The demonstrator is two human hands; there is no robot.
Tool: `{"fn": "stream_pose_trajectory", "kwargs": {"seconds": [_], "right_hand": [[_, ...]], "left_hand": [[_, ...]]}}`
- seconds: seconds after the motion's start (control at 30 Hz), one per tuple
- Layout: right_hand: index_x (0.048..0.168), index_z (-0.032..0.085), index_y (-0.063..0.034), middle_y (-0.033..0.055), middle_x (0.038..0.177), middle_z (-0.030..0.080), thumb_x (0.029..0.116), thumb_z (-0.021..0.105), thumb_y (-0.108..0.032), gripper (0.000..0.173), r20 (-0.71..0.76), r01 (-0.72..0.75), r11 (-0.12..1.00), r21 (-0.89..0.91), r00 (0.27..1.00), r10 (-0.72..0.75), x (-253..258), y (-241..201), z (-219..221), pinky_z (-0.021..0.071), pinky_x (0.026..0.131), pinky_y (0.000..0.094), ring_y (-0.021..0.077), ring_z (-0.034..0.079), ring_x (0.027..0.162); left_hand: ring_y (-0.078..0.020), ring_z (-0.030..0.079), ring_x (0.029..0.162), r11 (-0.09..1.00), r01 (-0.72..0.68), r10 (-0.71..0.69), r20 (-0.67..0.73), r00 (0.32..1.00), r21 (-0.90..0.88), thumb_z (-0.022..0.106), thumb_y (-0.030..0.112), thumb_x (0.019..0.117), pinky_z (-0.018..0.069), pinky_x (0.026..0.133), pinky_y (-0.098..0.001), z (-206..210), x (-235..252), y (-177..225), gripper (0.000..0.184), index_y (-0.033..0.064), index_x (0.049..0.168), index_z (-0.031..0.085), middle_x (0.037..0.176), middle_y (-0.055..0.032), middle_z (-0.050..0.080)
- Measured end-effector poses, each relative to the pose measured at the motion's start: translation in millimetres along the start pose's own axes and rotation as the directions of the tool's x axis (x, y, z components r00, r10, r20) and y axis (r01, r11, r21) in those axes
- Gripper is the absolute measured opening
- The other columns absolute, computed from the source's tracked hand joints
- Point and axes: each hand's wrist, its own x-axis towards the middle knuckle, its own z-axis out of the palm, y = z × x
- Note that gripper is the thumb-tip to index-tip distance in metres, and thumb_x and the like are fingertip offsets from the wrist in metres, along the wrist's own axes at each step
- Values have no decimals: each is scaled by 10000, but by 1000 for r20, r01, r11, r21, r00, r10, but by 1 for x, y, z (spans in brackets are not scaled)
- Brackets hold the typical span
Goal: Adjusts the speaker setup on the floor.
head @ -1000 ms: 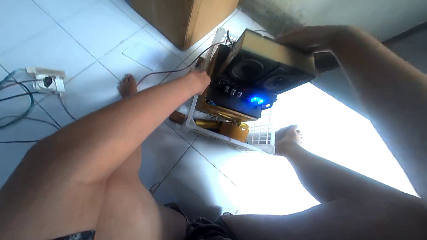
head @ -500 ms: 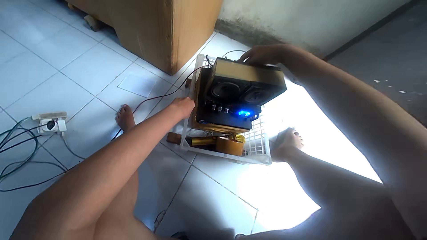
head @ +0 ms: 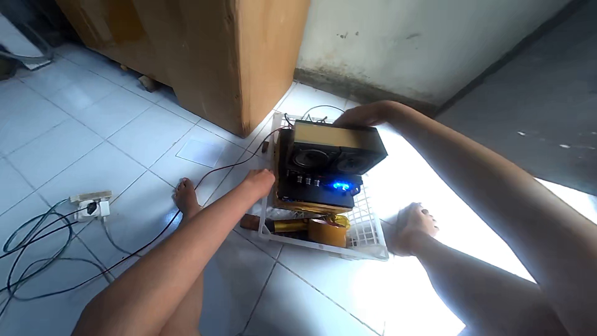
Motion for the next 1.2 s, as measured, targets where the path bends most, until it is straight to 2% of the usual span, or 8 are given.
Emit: {"fn": "stream_pose_trajectory", "kwargs": {"seconds": [0.1, 0.17, 0.3, 0.47, 0.63, 0.8, 0.97, 1.2], "right_hand": [[1205, 643, 105, 281, 1157, 642, 1100, 455, -131, 319, -202, -304, 906, 296, 907, 371, 41, 82, 2, 462, 943, 505, 325, 602, 1024], [1227, 645, 65, 264, 1167, 648, 1099, 478, -165, 312, -322, -351, 891, 289, 840, 436, 62, 97, 3, 473, 916, 522, 340, 608, 1037], [1435, 488, 90, 332, 1425, 519, 1127, 371, -144, 403, -217, -478, 829, 291, 811, 544, 71, 26, 7, 384, 1082, 552, 430, 533, 1282], [1313, 502, 121, 246, 1201, 557, 1100, 384, -63, 306, -160, -460, 864, 204, 855, 494, 84, -2, 17, 427, 932, 361, 204, 517, 996], [1385, 424, 198, 409, 1380, 466, 1097, 347, -2, 360, -252, -595, 792, 139, 752, 609, 94, -50, 30, 356, 1058, 462, 375, 501, 1191], [1344, 490, 118, 274, 1270, 546, 1107, 347, -70, 335, -31, -523, 852, 30, 851, 524, 95, 30, 3, 423, 967, 364, 219, 535, 1078], [1346, 500, 146, 326, 1333, 524, 1074, 398, 20, 317, -29, -580, 814, 17, 814, 580, 104, 43, -3, 383, 1045, 415, 285, 521, 1159], [1263, 551, 140, 235, 1155, 588, 1064, 433, 22, 260, -59, -517, 855, 42, 853, 519, 102, 47, -4, 427, 927, 304, 135, 524, 966]], "left_hand": [[-466, 513, 1328, 998, -13, 12, -20, 1000, -54, 500, 1, 1036, 420, 1077, -586, 1, -10, 6, 503, -115, 1503, 355, 1426, -327, 506], [-468, 515, 1321, 998, -16, 15, -19, 1000, -62, 502, -44, 1017, 434, 1063, -586, 1, -14, 9, 448, -135, 1446, 413, 1429, -322, 499], [-467, 517, 1315, 996, -34, 31, -37, 999, -77, 487, -56, 1018, 446, 1039, -592, 5, -19, 7, 388, -148, 1394, 468, 1426, -317, 503], [-445, 540, 1295, 995, -54, 50, -46, 998, -79, 446, -51, 1035, 466, 1022, -568, 9, -18, 4, 310, -140, 1318, 532, 1419, -293, 518], [-437, 530, 1312, 991, -80, 74, -54, 996, -112, 402, -50, 1051, 457, 1032, -563, 12, -20, -1, 312, -140, 1320, 531, 1427, -286, 517], [-429, 535, 1299, 991, -91, 86, -53, 995, -96, 378, -48, 1059, 462, 1020, -548, 15, -19, -3, 318, -137, 1335, 508, 1415, -282, 520], [-427, 543, 1291, 989, -114, 108, -70, 992, -89, 387, -47, 1056, 467, 1012, -543, 15, -19, -7, 316, -136, 1335, 507, 1415, -281, 520], [-443, 542, 1288, 987, -106, 97, -80, 992, -120, 371, -35, 1066, 458, 1024, -545, 15, -22, -7, 371, -137, 1419, 424, 1398, -306, 521]]}}
